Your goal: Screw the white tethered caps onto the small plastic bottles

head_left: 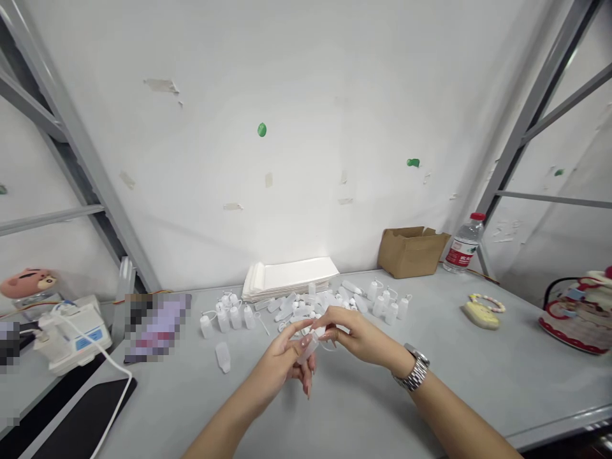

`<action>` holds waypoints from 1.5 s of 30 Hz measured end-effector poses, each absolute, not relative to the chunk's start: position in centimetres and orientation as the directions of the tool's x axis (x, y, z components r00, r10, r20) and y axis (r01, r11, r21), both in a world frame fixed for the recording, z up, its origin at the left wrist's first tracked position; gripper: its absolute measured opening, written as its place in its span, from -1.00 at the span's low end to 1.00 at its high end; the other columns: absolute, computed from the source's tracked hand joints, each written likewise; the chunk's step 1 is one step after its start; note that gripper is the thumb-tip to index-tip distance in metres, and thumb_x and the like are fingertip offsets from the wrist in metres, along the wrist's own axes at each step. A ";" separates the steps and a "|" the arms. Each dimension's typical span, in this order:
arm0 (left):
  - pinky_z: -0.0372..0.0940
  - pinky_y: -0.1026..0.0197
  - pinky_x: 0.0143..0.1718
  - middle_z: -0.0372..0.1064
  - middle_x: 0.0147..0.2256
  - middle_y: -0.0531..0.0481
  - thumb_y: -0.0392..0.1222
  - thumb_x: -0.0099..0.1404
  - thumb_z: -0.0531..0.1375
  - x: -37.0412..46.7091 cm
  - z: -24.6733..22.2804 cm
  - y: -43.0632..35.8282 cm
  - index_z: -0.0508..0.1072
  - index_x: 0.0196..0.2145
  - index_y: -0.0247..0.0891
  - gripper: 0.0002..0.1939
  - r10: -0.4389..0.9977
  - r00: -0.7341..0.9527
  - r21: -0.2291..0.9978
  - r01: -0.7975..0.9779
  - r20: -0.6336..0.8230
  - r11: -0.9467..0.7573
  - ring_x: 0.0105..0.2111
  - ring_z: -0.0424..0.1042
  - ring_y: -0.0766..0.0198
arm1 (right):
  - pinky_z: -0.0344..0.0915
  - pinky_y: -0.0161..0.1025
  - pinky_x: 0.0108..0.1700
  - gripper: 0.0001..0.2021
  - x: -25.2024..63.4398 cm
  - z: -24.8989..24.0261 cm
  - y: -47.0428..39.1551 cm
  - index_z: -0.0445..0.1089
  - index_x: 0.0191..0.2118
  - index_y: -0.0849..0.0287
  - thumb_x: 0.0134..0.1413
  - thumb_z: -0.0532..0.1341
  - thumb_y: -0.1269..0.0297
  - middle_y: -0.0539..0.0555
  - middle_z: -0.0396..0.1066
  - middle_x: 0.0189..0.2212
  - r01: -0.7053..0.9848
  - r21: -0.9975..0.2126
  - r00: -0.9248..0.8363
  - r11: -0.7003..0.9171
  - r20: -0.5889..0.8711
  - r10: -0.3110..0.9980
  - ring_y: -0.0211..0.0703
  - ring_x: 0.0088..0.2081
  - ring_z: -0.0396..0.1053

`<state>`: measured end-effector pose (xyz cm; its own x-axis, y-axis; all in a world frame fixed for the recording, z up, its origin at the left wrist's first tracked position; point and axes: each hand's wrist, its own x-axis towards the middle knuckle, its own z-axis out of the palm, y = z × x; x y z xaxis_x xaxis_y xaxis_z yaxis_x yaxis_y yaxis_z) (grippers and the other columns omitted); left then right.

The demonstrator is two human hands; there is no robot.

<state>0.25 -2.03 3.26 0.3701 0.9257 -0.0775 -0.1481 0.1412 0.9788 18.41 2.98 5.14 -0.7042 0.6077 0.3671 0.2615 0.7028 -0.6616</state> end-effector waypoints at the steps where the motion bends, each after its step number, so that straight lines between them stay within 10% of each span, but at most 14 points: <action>1: 0.25 0.23 -0.58 0.23 -0.56 0.13 0.03 0.21 0.05 0.3 3.2 -2.0 0.08 0.06 -0.24 -0.48 0.931 0.358 0.981 -0.141 -0.072 0.131 -0.69 0.26 0.39 | 0.20 -0.28 -0.33 -0.83 18.4 5.1 2.9 0.31 -0.23 0.10 0.18 -0.01 0.32 0.01 0.28 -0.42 0.281 -0.636 -0.708 0.719 0.369 0.602 -0.25 -0.41 0.24; 6: 0.30 0.21 -0.48 0.24 -0.47 0.10 -0.11 0.16 0.11 0.3 2.5 -2.0 0.07 0.09 -0.20 -0.45 0.975 0.216 0.996 0.059 0.053 -0.067 -0.58 0.28 0.36 | 0.09 -0.29 -0.43 -0.80 18.1 4.7 2.7 0.23 -0.40 0.14 0.18 -0.03 0.22 -0.01 0.20 -0.49 0.377 -0.543 -0.705 0.750 0.357 0.612 -0.26 -0.48 0.11; 15: 0.22 0.14 -0.19 0.39 -0.32 -0.08 -0.16 0.28 -0.03 -0.3 0.6 -2.3 0.16 0.11 -0.11 -0.57 0.826 0.198 0.533 0.681 0.527 -0.503 -0.31 0.36 0.17 | -0.07 -0.35 -0.64 -0.43 15.5 2.7 2.8 0.00 -0.76 0.16 0.12 -0.14 -0.11 -0.11 -0.04 -0.83 0.228 -0.966 -0.560 0.125 -0.025 0.828 -0.40 -0.75 -0.06; 23: 0.27 0.24 -0.44 0.32 -0.40 0.04 -0.07 0.20 0.04 0.4 1.8 -1.9 0.06 0.15 -0.20 -0.43 0.992 0.048 0.949 0.288 0.117 -0.126 -0.57 0.28 0.36 | 0.07 -0.33 -0.47 -0.66 16.8 3.7 2.8 0.17 -0.47 0.15 0.16 -0.06 0.02 -0.06 0.21 -0.59 0.399 -0.744 -0.548 0.536 0.276 0.790 -0.29 -0.54 0.14; 33: 0.26 0.25 -0.40 0.38 -0.31 0.06 -0.15 0.18 0.07 0.0 1.4 -1.9 0.05 0.16 -0.06 -0.42 0.982 0.059 0.896 0.403 0.179 -0.188 -0.54 0.27 0.36 | 0.04 -0.30 -0.45 -0.72 17.2 3.9 2.7 0.19 -0.41 0.14 0.20 -0.09 0.11 -0.04 0.18 -0.53 0.392 -0.666 -0.656 0.634 0.280 0.701 -0.28 -0.51 0.09; 41: 0.23 0.17 -0.28 0.37 -0.40 -0.04 -0.25 0.30 -0.07 -0.6 -0.7 -1.8 0.09 0.15 -0.11 -0.54 0.777 0.240 0.345 0.792 0.583 -0.503 -0.38 0.34 0.19 | -0.11 -0.38 -0.62 -0.62 15.9 1.9 3.7 0.00 -0.58 0.14 0.07 0.05 -0.01 -0.16 0.00 -0.72 0.057 -0.998 -0.684 -0.017 -0.051 0.727 -0.41 -0.68 -0.11; 45: 0.23 0.15 -0.24 0.38 -0.35 -0.06 -0.25 0.29 -0.07 -0.3 -0.3 -1.9 0.15 0.12 -0.12 -0.57 0.795 0.198 0.429 0.754 0.574 -0.497 -0.32 0.34 0.18 | -0.17 -0.39 -0.68 -0.62 16.0 2.1 3.8 0.10 -0.57 0.17 0.07 0.05 -0.01 -0.15 0.08 -0.78 -0.015 -0.978 -0.728 -0.209 -0.133 0.673 -0.44 -0.75 -0.13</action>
<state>-0.27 -1.91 -0.33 0.1975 0.7946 0.5741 0.7541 -0.4974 0.4290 15.97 3.81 2.14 -0.7276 0.6729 -0.1332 -0.0145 -0.2093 -0.9777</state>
